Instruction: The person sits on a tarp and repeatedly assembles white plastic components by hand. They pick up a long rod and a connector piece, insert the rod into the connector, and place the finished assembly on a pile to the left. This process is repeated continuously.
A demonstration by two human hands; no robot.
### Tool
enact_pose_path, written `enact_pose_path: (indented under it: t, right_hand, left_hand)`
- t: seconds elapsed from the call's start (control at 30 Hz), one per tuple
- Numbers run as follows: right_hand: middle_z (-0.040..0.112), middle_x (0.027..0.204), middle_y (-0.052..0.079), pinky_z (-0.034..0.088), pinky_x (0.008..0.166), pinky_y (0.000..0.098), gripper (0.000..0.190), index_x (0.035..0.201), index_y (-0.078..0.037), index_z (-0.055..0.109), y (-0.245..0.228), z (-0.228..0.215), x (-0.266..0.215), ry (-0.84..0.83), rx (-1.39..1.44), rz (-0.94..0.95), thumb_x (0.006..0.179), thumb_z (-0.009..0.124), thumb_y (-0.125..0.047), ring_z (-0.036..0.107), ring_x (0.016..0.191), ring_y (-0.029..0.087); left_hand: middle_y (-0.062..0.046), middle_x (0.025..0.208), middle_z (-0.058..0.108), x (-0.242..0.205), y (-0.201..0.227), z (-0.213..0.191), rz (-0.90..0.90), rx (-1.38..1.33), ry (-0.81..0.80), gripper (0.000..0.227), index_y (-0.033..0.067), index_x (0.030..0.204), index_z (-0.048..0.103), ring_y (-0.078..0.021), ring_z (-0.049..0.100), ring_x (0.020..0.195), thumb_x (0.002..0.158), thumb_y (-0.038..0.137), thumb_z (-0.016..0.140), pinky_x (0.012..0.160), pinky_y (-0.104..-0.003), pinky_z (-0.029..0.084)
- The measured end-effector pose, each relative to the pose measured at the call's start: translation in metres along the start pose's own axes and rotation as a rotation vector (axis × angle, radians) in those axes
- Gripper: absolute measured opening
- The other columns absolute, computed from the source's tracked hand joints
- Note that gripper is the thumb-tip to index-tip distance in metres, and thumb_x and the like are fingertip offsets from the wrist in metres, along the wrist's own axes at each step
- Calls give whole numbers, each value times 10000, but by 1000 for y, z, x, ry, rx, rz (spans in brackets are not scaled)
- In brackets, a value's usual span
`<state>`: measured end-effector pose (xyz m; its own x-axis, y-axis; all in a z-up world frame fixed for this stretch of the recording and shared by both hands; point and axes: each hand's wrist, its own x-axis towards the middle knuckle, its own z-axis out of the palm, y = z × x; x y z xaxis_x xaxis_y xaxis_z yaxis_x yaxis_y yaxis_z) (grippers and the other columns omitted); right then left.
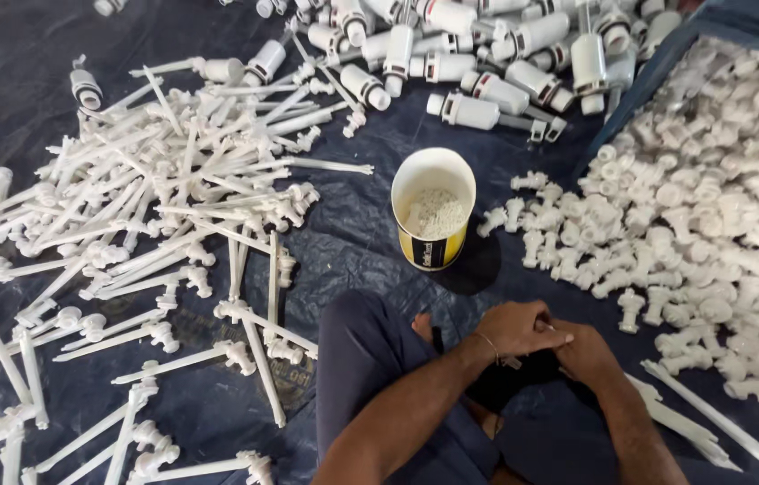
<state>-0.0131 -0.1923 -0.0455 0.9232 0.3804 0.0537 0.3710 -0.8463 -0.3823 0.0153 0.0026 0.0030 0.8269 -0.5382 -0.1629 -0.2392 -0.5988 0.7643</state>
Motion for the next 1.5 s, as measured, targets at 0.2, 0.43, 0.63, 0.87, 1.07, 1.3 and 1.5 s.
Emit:
enact_pose_path:
  t: [0.2,0.43,0.63,0.87,1.07,1.3,1.5]
  right_hand:
    - [691,1152,69,603,657,373,612,1287,-131,625,26,34,-8,22,-188,-249,699,723,8,724,830,299]
    - [663,1131,69,595,707,384,709,1349,-120,579,51,55,-3,-78,-324,-292,668,771,-78,711,908,281]
    - [673,1065,74,601,752,408,562,1195,-134,617,63,61,-4,-36,-291,-314,653,761,-101,712,950,299]
    - [691,1020,28,595,744,388,254,1181,-200,649,55,62,-21,-93,-206,-133,935,633,-141,718,906,272]
    - [688,982,66,589,749,386,408,1201,-147,640,57,61,-14,-38,-285,-283,793,649,-155,721,898,287]
    - [751,1015,87,600,682,368,265,1191,-120,719,45,51,-10,37,86,-20,958,599,-158,751,841,286]
    - [731,905,140,575,634,392,204,1132,-112,711,36,43,-11,31,276,122,981,588,-172,733,797,336]
  left_hand:
    - [-161,1086,775,-8,-4,4,-50,6,-23,886,76,1198,704,-351,741,1018,736,821,575,851,-434,577]
    - [-173,1078,780,-10,0,6,-18,52,0,872,87,1190,736,-369,741,1012,765,825,545,853,-452,571]
    - [-173,1068,780,-5,-5,13,-6,36,9,885,87,1207,725,-356,744,984,755,828,556,839,-444,581]
    - [-152,1058,791,-7,-10,24,-5,20,0,891,82,1182,737,-338,754,984,735,834,562,830,-426,585]
    - [-139,1055,796,-4,-6,16,-17,-2,-22,889,77,1180,728,-324,762,976,729,825,559,823,-424,596]
    - [-160,1061,791,-4,-6,10,-32,25,-45,904,69,1215,718,-337,763,972,749,822,538,830,-434,587]
    - [-168,1073,785,-2,-7,12,-24,34,-41,905,67,1226,710,-345,763,976,757,821,537,827,-439,593]
